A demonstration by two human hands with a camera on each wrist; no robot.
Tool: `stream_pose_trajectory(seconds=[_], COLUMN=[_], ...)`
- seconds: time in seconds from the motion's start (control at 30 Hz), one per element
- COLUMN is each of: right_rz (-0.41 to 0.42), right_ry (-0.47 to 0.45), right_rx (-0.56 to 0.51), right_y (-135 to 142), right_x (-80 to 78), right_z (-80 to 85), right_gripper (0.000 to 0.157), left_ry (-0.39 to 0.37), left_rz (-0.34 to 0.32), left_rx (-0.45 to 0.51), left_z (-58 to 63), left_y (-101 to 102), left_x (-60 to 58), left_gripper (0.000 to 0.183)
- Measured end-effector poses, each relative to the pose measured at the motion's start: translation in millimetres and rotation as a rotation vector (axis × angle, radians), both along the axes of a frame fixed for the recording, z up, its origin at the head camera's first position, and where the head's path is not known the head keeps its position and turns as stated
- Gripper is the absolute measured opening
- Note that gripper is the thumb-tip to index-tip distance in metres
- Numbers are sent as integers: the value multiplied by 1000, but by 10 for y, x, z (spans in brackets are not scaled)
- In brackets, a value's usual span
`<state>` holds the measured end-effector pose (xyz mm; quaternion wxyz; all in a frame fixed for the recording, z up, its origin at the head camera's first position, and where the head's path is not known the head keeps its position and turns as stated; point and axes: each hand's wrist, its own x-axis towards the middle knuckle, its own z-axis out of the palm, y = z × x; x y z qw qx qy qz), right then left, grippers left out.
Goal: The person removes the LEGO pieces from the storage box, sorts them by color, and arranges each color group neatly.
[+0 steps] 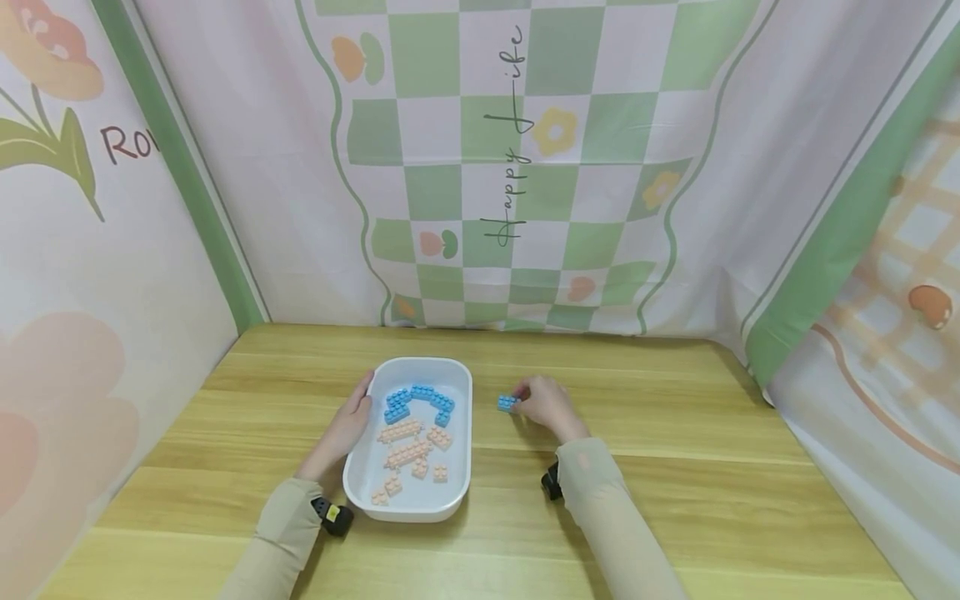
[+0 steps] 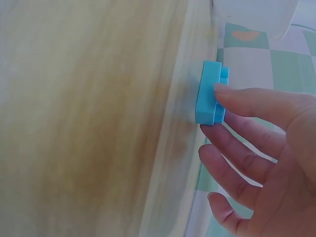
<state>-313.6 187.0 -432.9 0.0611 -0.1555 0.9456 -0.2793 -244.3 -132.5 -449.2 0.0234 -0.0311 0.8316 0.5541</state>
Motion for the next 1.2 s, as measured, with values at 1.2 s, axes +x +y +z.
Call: stream_pose_trajectory(seconds=[1.2], right_rz=[40], right_ry=[139], right_rx=[-128], right_y=[-307], right_x=[193], right_z=[465], right_gripper=[28], left_ry=[11], left_rz=[-31], left_rx=[20], left_z=[-3], left_y=[-21], left_x=[12], left_gripper=[52])
